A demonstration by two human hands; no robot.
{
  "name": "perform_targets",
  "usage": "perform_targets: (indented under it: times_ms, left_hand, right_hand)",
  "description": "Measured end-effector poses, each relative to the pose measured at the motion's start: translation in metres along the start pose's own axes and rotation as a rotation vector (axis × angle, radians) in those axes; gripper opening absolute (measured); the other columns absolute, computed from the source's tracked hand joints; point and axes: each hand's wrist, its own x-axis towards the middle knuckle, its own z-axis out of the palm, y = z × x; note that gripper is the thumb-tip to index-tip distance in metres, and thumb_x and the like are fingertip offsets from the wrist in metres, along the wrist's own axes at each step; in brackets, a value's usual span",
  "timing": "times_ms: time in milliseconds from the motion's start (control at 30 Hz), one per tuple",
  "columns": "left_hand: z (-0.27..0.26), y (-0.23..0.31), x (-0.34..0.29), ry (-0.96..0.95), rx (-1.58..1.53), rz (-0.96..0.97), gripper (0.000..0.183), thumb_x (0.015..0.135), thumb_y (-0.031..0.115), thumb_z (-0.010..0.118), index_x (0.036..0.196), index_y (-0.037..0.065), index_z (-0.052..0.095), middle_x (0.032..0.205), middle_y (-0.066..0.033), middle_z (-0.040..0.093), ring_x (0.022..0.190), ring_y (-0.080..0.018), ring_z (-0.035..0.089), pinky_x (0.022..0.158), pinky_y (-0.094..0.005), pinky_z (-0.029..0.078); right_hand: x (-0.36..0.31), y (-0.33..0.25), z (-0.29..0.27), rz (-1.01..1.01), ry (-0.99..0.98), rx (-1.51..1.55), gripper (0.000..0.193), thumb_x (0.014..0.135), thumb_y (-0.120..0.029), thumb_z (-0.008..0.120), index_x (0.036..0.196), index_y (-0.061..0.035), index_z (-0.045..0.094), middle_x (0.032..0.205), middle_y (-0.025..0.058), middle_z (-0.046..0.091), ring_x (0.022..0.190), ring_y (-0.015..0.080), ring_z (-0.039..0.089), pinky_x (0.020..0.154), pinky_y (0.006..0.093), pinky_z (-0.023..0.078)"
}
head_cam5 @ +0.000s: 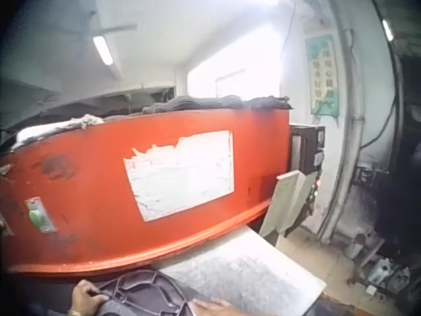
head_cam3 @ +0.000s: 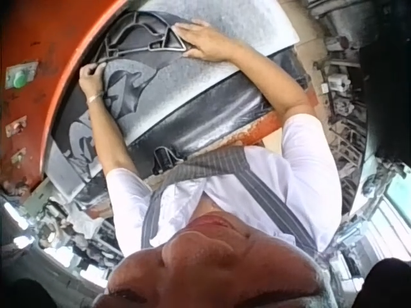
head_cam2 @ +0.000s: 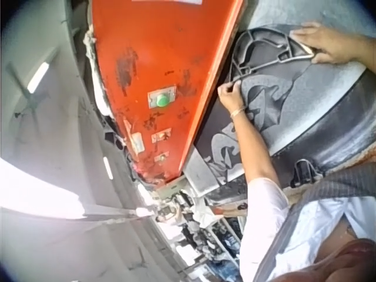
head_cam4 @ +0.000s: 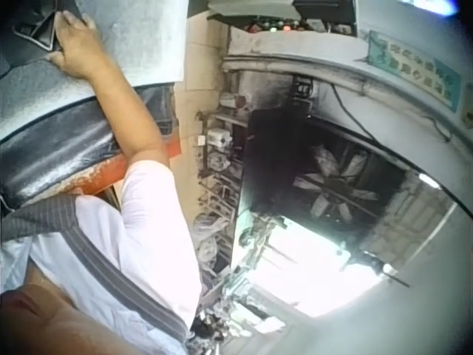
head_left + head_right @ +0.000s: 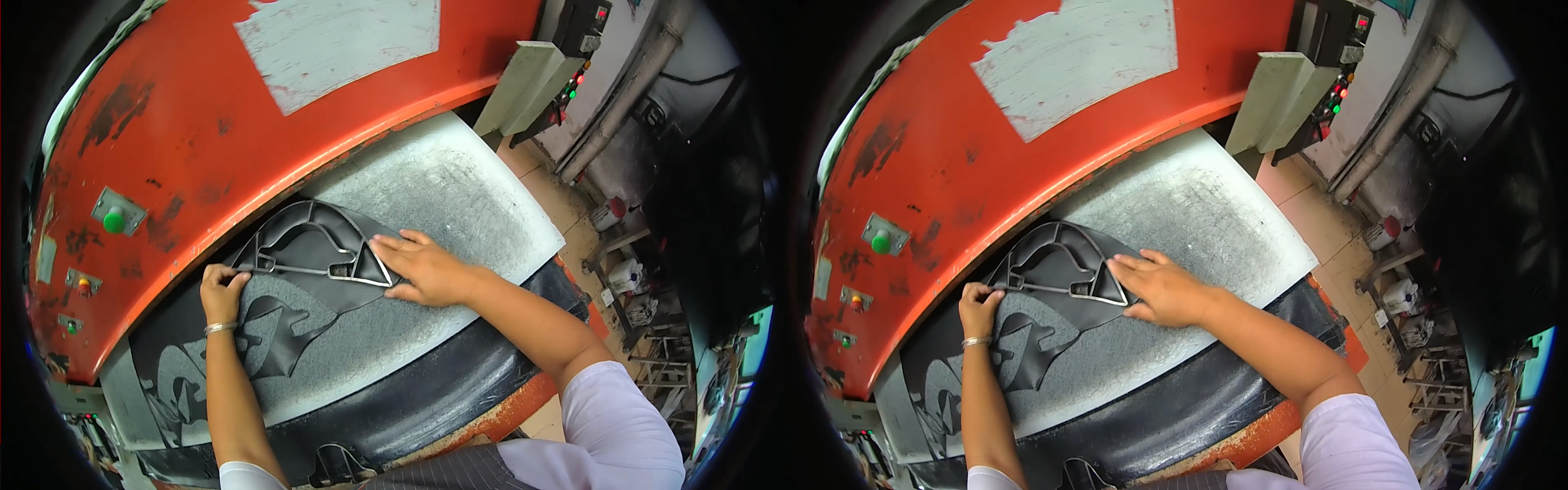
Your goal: Cutting shoe components from leather sheets using a hydraulic clicker press and metal dies.
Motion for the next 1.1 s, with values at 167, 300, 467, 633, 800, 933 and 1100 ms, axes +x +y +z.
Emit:
perform_targets:
  times_ms: [167, 300, 467, 633, 800, 933, 1100]
  left_hand:
    - [-0.001, -0.002, -0.002, -0.017, 0.018, -0.067, 0.023, 0.065, 0.007, 0.078, 0.076, -0.001, 0.06, 0.082, -0.0067, 0.056, 0.076, -0.0177, 0.054, 0.07, -0.0274, 0.044]
    - [0.0, 0.007, 0.0, -0.031, 0.021, -0.141, 0.023, 0.065, 0.006, 0.078, 0.078, -0.002, 0.061, 0.085, -0.0077, 0.058, 0.081, -0.0191, 0.055, 0.075, -0.028, 0.044]
    - [-0.001, 0.004, -0.001, -0.055, 0.053, -0.096, 0.023, 0.067, 0.006, 0.078, 0.079, -0.003, 0.061, 0.086, -0.0074, 0.058, 0.081, -0.0189, 0.056, 0.076, -0.0277, 0.044]
    - [-0.001, 0.003, -0.004, -0.033, 0.012, -0.095, 0.021, 0.067, 0.004, 0.077, 0.078, -0.003, 0.061, 0.087, -0.0067, 0.059, 0.081, -0.0171, 0.055, 0.077, -0.0258, 0.043]
    - [0.004, 0.009, -0.002, -0.041, -0.054, -0.189, 0.02, 0.064, 0.003, 0.078, 0.074, -0.004, 0.061, 0.085, -0.0053, 0.059, 0.083, -0.0155, 0.054, 0.077, -0.0254, 0.042]
    - [0.003, 0.002, -0.004, -0.052, 0.025, -0.185, 0.02, 0.065, 0.006, 0.077, 0.074, -0.005, 0.063, 0.088, -0.0061, 0.061, 0.086, -0.0165, 0.056, 0.08, -0.0267, 0.042]
    - [-0.004, 0.002, -0.005, -0.037, -0.002, -0.21, 0.021, 0.065, 0.006, 0.076, 0.076, -0.006, 0.063, 0.089, -0.009, 0.063, 0.088, -0.019, 0.058, 0.084, -0.027, 0.043]
  right_hand:
    - [0.0, 0.0, 0.004, 0.029, 0.014, 0.024, 0.069, 0.088, -0.032, 0.061, 0.14, 0.003, 0.031, 0.142, 0.0192, 0.039, 0.137, 0.027, 0.032, 0.113, 0.0439, 0.021]
    - [-0.004, 0.0, 0.003, 0.025, 0.043, -0.005, 0.069, 0.088, -0.033, 0.059, 0.14, 0.0039, 0.031, 0.142, 0.018, 0.04, 0.137, 0.0253, 0.033, 0.113, 0.0436, 0.021]
    - [-0.002, 0.0, 0.005, 0.05, 0.037, 0.002, 0.068, 0.089, -0.033, 0.057, 0.141, 0.0035, 0.03, 0.144, 0.0152, 0.04, 0.138, 0.0235, 0.03, 0.114, 0.0416, 0.02]
    - [-0.003, -0.002, 0.009, 0.065, 0.039, 0.042, 0.067, 0.09, -0.032, 0.055, 0.142, 0.0033, 0.029, 0.145, 0.015, 0.039, 0.139, 0.0229, 0.029, 0.115, 0.0402, 0.019]
    - [-0.008, 0.001, 0.007, 0.099, 0.078, 0.127, 0.066, 0.089, -0.027, 0.057, 0.141, 0.0035, 0.031, 0.142, 0.0169, 0.041, 0.137, 0.0243, 0.033, 0.114, 0.0403, 0.022]
    - [-0.009, 0.002, 0.011, 0.107, 0.115, 0.166, 0.065, 0.088, -0.025, 0.058, 0.14, 0.0037, 0.033, 0.14, 0.0177, 0.044, 0.135, 0.0251, 0.035, 0.114, 0.0402, 0.023]
    - [-0.006, -0.002, 0.011, 0.092, 0.158, 0.175, 0.064, 0.086, -0.022, 0.059, 0.139, 0.0029, 0.035, 0.139, 0.018, 0.045, 0.135, 0.025, 0.037, 0.114, 0.0396, 0.023]
